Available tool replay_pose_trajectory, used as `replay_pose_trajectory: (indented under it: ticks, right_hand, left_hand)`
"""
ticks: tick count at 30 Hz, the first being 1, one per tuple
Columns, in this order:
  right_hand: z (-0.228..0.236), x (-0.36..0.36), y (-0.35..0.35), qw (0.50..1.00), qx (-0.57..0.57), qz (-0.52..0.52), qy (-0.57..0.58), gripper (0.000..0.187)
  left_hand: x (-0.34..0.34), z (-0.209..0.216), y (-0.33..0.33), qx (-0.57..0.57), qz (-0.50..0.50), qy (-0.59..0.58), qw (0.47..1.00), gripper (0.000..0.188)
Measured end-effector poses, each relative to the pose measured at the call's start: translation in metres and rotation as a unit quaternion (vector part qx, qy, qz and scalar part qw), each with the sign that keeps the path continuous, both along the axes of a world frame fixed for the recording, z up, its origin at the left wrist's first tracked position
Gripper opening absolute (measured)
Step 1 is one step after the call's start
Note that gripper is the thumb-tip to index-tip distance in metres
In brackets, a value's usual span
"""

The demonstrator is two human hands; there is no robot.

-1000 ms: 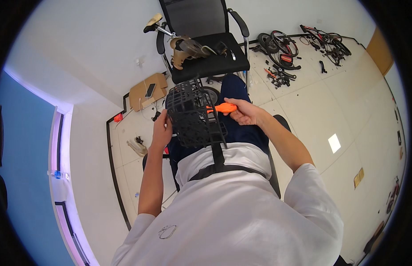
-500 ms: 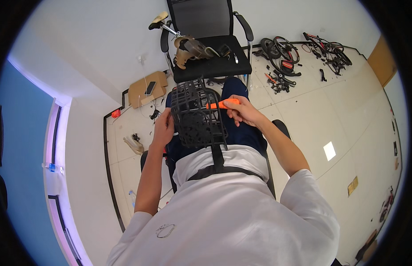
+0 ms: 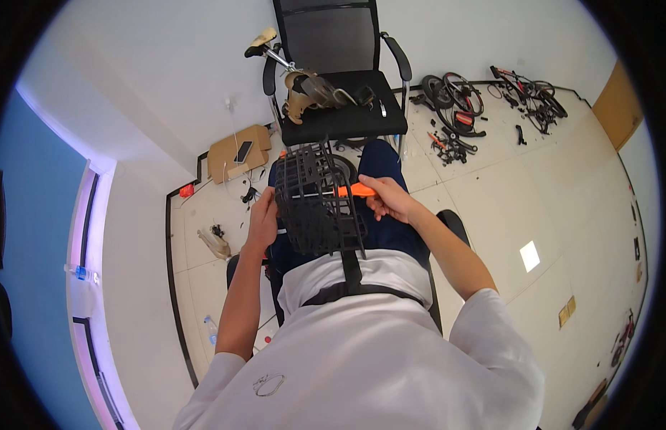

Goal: The person sits and assembles a black plastic grid-like object using an orange-handled screwdriver. They repeatedly insert and tighten screws into the frame while holding the object on their lap.

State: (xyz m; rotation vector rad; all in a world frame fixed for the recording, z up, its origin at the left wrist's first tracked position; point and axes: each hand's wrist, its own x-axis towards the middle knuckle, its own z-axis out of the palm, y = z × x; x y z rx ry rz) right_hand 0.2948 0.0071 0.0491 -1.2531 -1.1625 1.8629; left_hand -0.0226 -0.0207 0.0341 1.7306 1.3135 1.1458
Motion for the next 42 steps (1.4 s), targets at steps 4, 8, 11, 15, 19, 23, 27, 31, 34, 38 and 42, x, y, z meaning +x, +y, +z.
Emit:
replay_pose_trajectory:
  ticks: [4, 8, 11, 15, 19, 23, 27, 31, 34, 38, 42]
  right_hand:
    - [0.005, -0.001, -0.002, 0.999, -0.015, 0.006, 0.034, 0.039]
    - [0.002, 0.003, 0.001, 0.997, 0.005, 0.013, 0.076, 0.035]
    - [0.01, 0.001, -0.002, 0.997, 0.019, -0.003, 0.068, 0.029]
    - [0.01, 0.002, -0.004, 0.998, 0.03, -0.001, 0.062, 0.021]
    - [0.015, -0.006, -0.01, 0.998, 0.018, -0.039, 0.037, 0.023]
    - [-0.001, 0.017, 0.003, 0.999, -0.016, 0.027, 0.02, 0.037]
    - [-0.017, 0.027, 0.008, 0.987, -0.062, 0.068, 0.131, 0.032]
    - [0.016, 0.009, -0.006, 0.983, -0.033, 0.032, 0.177, 0.021]
    - [0.012, 0.011, -0.001, 0.991, 0.003, 0.041, 0.127, 0.02]
    - [0.007, 0.012, 0.001, 0.995, 0.019, 0.039, 0.087, 0.022]
    - [0.007, 0.013, 0.001, 0.996, 0.036, 0.074, 0.046, 0.023]
  left_hand:
    - [-0.001, -0.005, 0.0, 0.017, -0.004, -0.03, 0.999, 0.009]
    - [-0.004, -0.005, 0.0, 0.03, -0.031, -0.038, 0.998, 0.007]
    - [-0.004, -0.005, 0.0, 0.037, -0.036, -0.045, 0.998, 0.006]
    - [-0.002, -0.009, 0.001, 0.05, -0.025, -0.046, 0.997, 0.006]
    - [-0.004, -0.011, 0.002, 0.037, -0.022, -0.04, 0.998, 0.005]
    - [-0.001, -0.003, 0.0, 0.042, -0.027, -0.031, 0.998, 0.005]
    - [-0.004, -0.004, 0.002, 0.032, -0.02, -0.026, 0.999, 0.005]
    - [-0.008, -0.009, 0.004, 0.01, -0.013, -0.033, 0.999, 0.006]
    - [-0.011, -0.01, 0.004, -0.023, -0.041, -0.089, 0.995, 0.007]
    - [-0.019, 0.006, -0.006, -0.067, -0.065, -0.08, 0.992, 0.01]
    - [-0.023, 0.008, -0.014, -0.133, -0.059, -0.123, 0.982, 0.01]
